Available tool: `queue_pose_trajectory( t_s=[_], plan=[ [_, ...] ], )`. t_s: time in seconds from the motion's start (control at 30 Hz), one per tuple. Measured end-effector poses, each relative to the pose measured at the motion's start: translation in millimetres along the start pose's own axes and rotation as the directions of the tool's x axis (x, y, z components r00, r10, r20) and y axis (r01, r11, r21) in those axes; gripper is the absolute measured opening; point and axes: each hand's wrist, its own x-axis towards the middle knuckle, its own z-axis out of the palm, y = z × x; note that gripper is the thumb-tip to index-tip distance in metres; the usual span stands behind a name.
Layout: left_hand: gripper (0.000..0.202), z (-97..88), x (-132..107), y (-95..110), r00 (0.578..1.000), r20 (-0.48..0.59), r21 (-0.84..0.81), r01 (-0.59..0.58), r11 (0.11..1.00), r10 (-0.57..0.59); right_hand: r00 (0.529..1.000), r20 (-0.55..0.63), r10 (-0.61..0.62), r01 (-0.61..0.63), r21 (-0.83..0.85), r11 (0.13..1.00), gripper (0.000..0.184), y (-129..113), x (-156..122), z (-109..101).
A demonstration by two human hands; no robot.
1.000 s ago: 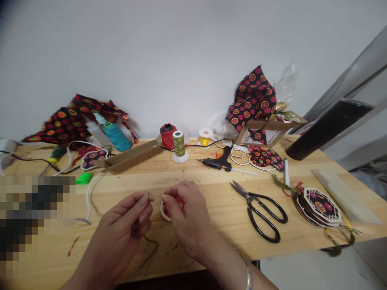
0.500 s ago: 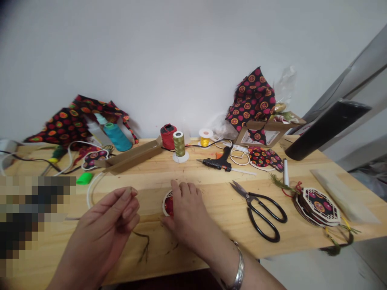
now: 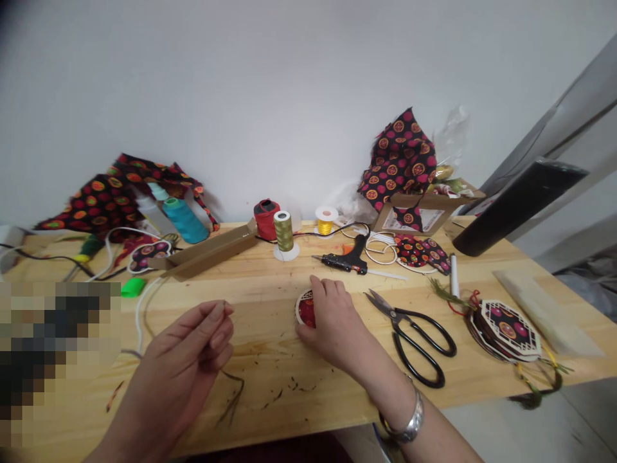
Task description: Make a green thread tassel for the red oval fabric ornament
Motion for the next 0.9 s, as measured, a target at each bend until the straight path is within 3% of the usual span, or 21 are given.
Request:
queue_pose_trajectory(
  t_s=[0.17,0.27,0.33,0.43,0.53,0.63,0.77,0.9],
  plan=[
    [0.009,2.2,0,0,1.000,0.017,-0.003,0.021,1.000,-0.021,1.000,-0.021,-0.007,0.009,0.071,0.997,0.080,-3,-1,-3],
    [0.008,4.6,-1,0,0.999,0.021,0.010,0.032,0.999,-0.032,0.989,-0.147,-0.020,0.065,0.311,0.948,0.061,-14,-2,-8],
    [0.008,6.1,-2,-1,0.999,0.027,0.016,0.040,0.999,-0.040,0.990,-0.136,0.026,0.053,0.547,0.835,0.037,-25,-2,-10],
    [0.009,6.8,-3,-1,0.999,0.030,0.021,0.042,0.999,-0.042,0.989,0.080,0.127,-0.138,0.813,0.566,0.025,-39,-2,-7],
    [0.009,6.0,-3,-2,0.999,0.028,0.032,0.046,0.998,-0.047,0.952,0.245,0.186,-0.291,0.913,0.287,0.024,-46,0,-2],
    [0.009,5.0,-3,-2,0.998,0.035,0.033,0.058,0.998,-0.059,0.940,0.289,0.182,-0.315,0.939,0.136,0.020,-48,1,1],
    [0.008,4.0,-3,-5,0.996,0.052,0.059,0.068,0.996,-0.071,0.944,0.291,0.154,-0.306,0.948,0.089,0.012,-52,2,2],
    [0.010,2.5,-2,-7,0.995,0.056,0.094,0.078,0.993,-0.083,0.966,0.179,0.185,-0.216,0.955,0.205,0.013,-53,2,-1]
  ],
)
